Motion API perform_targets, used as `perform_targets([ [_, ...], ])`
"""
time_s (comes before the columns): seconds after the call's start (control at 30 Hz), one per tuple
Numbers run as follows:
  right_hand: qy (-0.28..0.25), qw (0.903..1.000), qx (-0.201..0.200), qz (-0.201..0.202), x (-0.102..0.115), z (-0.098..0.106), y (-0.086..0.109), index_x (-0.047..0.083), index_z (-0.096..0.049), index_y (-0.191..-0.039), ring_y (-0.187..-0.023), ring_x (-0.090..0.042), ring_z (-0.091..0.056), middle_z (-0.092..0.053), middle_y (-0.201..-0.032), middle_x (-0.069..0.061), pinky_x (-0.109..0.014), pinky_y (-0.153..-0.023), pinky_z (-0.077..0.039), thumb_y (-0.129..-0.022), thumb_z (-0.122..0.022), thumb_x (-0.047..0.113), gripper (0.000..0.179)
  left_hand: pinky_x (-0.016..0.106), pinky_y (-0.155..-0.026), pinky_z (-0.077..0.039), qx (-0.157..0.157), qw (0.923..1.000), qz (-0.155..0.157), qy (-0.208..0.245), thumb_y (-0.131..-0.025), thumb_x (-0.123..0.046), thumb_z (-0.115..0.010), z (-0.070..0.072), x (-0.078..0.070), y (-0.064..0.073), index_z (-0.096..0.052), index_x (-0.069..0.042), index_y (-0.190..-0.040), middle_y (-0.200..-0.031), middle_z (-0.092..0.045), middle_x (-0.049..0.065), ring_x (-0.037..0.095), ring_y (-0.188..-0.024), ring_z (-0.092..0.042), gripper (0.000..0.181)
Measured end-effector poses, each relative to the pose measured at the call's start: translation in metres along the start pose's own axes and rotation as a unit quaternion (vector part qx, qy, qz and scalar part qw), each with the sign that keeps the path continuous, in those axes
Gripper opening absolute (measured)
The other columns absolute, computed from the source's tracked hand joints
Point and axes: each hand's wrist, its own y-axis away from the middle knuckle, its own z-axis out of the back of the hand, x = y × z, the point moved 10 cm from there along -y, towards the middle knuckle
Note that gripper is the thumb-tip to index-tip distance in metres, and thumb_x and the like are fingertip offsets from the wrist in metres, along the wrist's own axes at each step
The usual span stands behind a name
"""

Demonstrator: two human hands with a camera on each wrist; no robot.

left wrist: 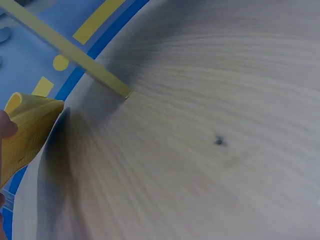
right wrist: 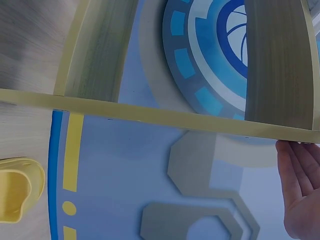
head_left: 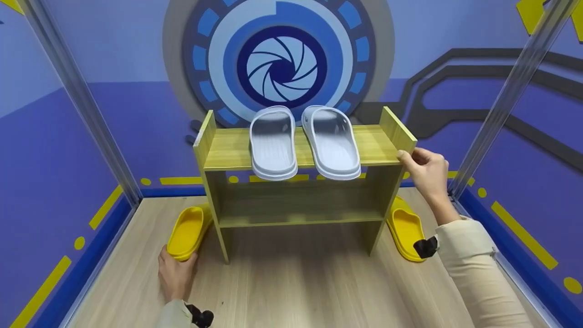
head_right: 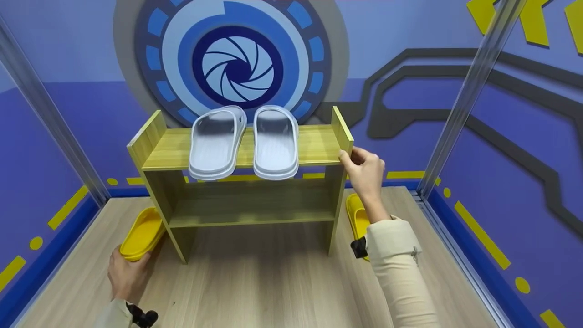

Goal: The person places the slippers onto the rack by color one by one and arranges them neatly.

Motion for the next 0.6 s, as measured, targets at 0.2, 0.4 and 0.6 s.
perform_targets([
  [0.2,0.003,1.0,-0.002,0.005,0.001,0.001,0.0,0.001,-0.068,-0.094,-0.062,-0.005,-0.056,-0.066,-0.082,-0.011,-0.014,-0.052,-0.043,-0.079,-0.065,0.032,0.034,0.046,-0.097,-0.023,0.011,0.9999,-0.005,0.003,-0.074,-0.025,-0.068,0.012,-0.002,-0.007,-0.017,0.002,-0.136,-0.13,-0.029,0.025,0.038,-0.116,-0.033,0.084],
  [0.4,0.002,1.0,0.0,0.008,0.001,-0.001,0.0,0.001,-0.069,-0.093,-0.06,-0.006,-0.056,-0.066,-0.08,-0.011,-0.014,-0.051,-0.042,-0.079,-0.065,0.031,0.033,0.05,-0.094,-0.026,0.008,0.9995,-0.016,-0.026,-0.071,-0.03,-0.068,0.032,-0.003,-0.009,-0.021,0.003,-0.133,-0.123,-0.033,0.026,0.04,-0.11,-0.036,0.085],
  [0.6,0.003,1.0,-0.003,0.009,0.002,0.0,0.0,0.001,-0.069,-0.093,-0.058,-0.007,-0.055,-0.066,-0.079,-0.011,-0.015,-0.049,-0.042,-0.079,-0.065,0.031,0.033,0.053,-0.086,-0.031,-0.008,0.9961,-0.063,-0.062,-0.068,-0.035,-0.07,0.058,-0.01,-0.012,-0.029,0.004,-0.128,-0.114,-0.04,0.026,0.041,-0.101,-0.042,0.083],
])
